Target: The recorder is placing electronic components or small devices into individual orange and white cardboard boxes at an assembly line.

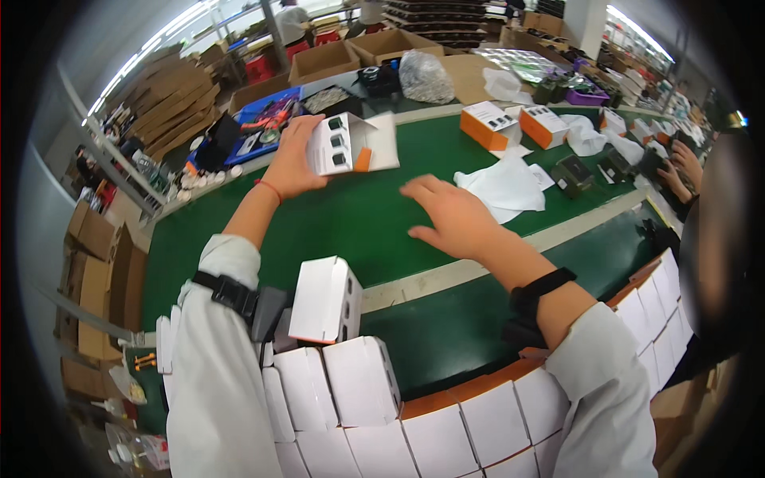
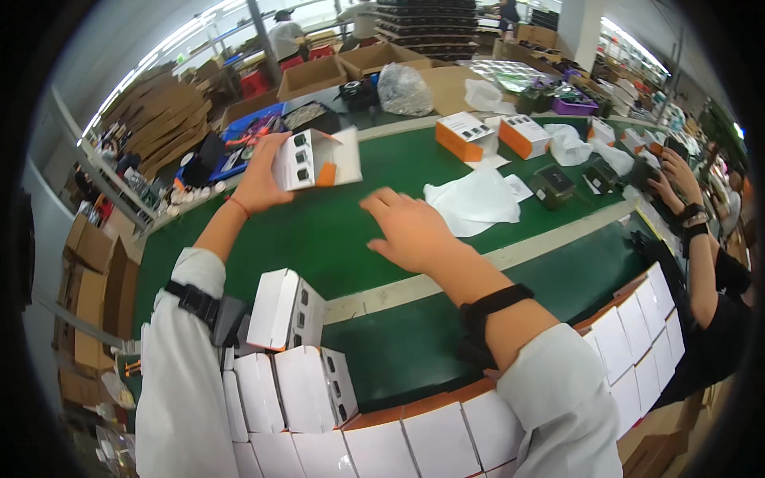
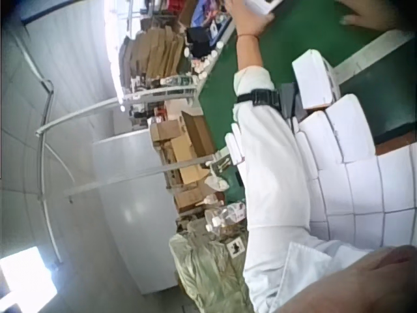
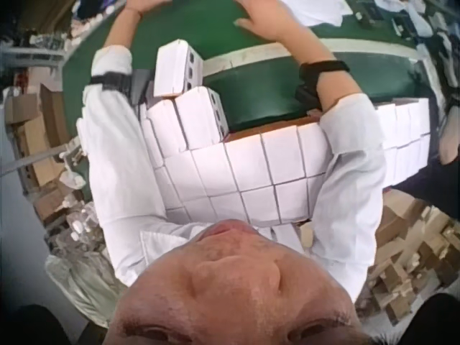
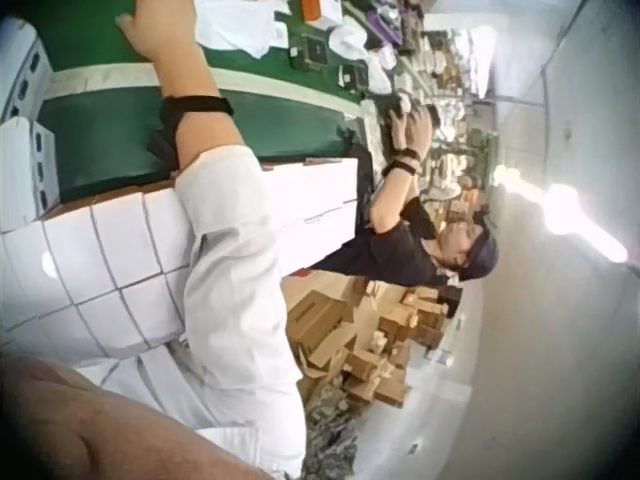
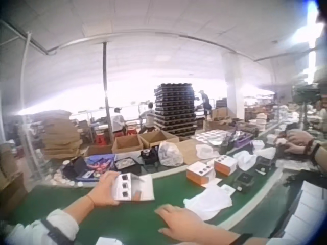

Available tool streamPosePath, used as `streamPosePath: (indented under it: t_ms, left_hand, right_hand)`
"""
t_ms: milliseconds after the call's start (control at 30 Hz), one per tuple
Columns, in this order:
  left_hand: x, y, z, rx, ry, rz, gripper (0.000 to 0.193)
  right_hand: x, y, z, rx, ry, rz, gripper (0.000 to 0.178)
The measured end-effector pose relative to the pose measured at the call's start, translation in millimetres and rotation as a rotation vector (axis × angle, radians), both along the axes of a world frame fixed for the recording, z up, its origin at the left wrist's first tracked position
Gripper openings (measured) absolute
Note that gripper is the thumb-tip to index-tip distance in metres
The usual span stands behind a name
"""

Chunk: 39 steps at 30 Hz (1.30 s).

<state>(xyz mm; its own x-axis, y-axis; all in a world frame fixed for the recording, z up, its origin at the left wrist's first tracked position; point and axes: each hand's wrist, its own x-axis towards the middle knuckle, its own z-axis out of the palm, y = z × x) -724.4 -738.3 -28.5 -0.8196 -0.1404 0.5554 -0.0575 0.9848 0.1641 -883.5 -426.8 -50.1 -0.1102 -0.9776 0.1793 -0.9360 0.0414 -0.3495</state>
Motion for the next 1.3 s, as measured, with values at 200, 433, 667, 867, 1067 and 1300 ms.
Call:
streamPosePath:
  t_ms: [200, 433, 667, 867, 1067, 1300]
  left_hand:
    - [-7.4, 52.2, 19.8, 0.054, 0.074, -0.127, 0.100]
    - [-13.9, 65.8, 18.9, 0.168, 0.017, -0.153, 0.102]
    - [11.3, 9.7, 9.2, -0.172, -0.217, -0.014, 0.129]
    - [-4.4, 67.0, 122.1, -0.087, -0.657, 0.195, 0.080]
    - [103.6, 81.2, 117.7, 0.325, -0.656, 0.058, 0.046]
    - [119.1, 78.1, 36.1, 0.863, -0.070, 0.056, 0.041]
  right_hand:
    - [16.4, -4.8, 27.1, -0.674, 0.156, -0.044, 0.056]
    - [3.4, 5.4, 13.2, -0.397, 0.239, 0.159, 0.024]
    - [13.1, -14.6, 8.7, -0.447, 0.339, 0.004, 0.033]
    - [-6.3, 8.9, 17.9, -0.310, 0.196, 0.015, 0.037]
    - [68.9, -15.3, 67.1, -0.310, 0.014, 0.458, 0.067]
    - [143.2, -61.1, 79.2, 0.115, 0.332, 0.668, 0.073]
